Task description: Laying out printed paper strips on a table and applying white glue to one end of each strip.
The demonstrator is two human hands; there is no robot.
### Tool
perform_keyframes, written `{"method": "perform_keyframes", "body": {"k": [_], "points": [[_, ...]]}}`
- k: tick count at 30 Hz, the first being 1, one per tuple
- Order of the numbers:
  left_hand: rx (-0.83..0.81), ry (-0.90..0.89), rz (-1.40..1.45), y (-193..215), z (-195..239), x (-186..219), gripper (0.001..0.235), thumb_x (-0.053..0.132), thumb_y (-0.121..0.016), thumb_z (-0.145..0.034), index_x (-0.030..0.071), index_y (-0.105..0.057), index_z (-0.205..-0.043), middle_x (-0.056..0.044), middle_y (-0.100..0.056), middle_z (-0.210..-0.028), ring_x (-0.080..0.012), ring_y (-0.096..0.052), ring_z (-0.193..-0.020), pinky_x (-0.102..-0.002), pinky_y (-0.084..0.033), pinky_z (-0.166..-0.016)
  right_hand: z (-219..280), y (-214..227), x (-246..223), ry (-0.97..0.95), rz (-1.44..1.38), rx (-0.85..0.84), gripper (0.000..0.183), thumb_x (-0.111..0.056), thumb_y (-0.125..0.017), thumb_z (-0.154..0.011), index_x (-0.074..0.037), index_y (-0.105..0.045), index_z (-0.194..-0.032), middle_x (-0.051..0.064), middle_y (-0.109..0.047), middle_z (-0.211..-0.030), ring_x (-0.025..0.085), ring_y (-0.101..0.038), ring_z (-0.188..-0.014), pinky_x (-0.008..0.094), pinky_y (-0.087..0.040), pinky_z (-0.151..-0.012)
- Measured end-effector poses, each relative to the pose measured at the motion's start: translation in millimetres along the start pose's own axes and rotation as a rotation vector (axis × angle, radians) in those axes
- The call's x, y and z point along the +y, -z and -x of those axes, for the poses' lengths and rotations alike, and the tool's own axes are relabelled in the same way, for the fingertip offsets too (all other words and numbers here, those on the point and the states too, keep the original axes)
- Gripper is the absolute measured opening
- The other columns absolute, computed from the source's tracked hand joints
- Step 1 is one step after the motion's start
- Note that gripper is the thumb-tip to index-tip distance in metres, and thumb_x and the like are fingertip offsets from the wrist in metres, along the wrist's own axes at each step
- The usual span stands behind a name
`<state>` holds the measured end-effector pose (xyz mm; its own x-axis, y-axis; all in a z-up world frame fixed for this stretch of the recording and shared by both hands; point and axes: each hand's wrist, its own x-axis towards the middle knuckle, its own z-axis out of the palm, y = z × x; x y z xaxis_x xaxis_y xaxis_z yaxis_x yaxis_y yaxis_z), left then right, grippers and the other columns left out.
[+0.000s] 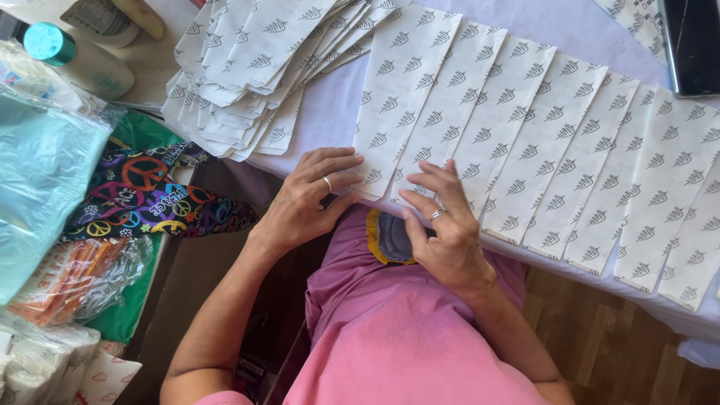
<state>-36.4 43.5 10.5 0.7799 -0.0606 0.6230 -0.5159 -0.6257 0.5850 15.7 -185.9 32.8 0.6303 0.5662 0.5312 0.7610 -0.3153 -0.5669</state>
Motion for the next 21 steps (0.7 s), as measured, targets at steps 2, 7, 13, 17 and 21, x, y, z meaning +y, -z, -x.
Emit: {"method": "perform_keyframes", "body": {"k": [2,7,13,17,21], "points": [[-0.03,-0.008,0.05,5.0,1.0,1.8,0.017,0.009,-0.081,-0.089,-0.002,-0.074,-0.1,-0.02,-0.074,-0.115,-0.0432,-0.069,-0.115,-0.055,-0.052,-0.1,-5.9,-10.4,-2.6,0.03,-0.041,0.006,0.017,0.0,-0.076,-0.09,0.002,-0.075,-0.106,0.014,-0.066,-0.121,0.038,-0.06,-0.13,0.054,-0.031,-0.124],[-0.008,-0.003,0.093,0.1,3.9,0.1,0.012,0.005,-0.077,-0.092,-0.005,-0.075,-0.098,-0.021,-0.075,-0.11,-0.0446,-0.07,-0.114,-0.057,-0.054,-0.101,-8.0,-36.4,7.8,0.141,0.06,-0.035,0.015,-0.007,-0.082,-0.089,0.004,-0.075,-0.097,0.015,-0.071,-0.105,0.036,-0.068,-0.117,0.053,-0.039,-0.12],[0.001,0.023,0.115,-0.5,5.5,-2.6,0.007,0.002,-0.076,-0.092,-0.004,-0.077,-0.096,-0.021,-0.076,-0.109,-0.0447,-0.07,-0.113,-0.056,-0.054,-0.1,-11.0,-35.3,6.0,0.128,0.053,-0.023,0.011,-0.006,-0.08,-0.091,0.004,-0.076,-0.093,0.015,-0.073,-0.102,0.035,-0.07,-0.114,0.053,-0.042,-0.117],[0.023,0.082,0.127,-5.7,5.7,-3.0,0.006,0.003,-0.077,-0.092,-0.003,-0.077,-0.093,-0.02,-0.077,-0.106,-0.0427,-0.071,-0.111,-0.055,-0.054,-0.101,-14.5,-39.1,6.7,0.088,0.036,-0.003,0.007,-0.003,-0.079,-0.09,0.003,-0.076,-0.087,0.013,-0.073,-0.097,0.033,-0.071,-0.111,0.052,-0.039,-0.119],[0.094,0.203,0.144,-14.4,9.4,-2.4,0.008,0.006,-0.081,-0.089,0.0,-0.077,-0.093,-0.014,-0.078,-0.105,-0.0367,-0.072,-0.112,-0.05,-0.053,-0.103,-13.4,-43.6,7.8,-0.003,-0.007,0.016,0.009,-0.001,-0.08,-0.087,0.003,-0.073,-0.082,0.011,-0.071,-0.093,0.03,-0.071,-0.107,0.049,-0.04,-0.118]]}}
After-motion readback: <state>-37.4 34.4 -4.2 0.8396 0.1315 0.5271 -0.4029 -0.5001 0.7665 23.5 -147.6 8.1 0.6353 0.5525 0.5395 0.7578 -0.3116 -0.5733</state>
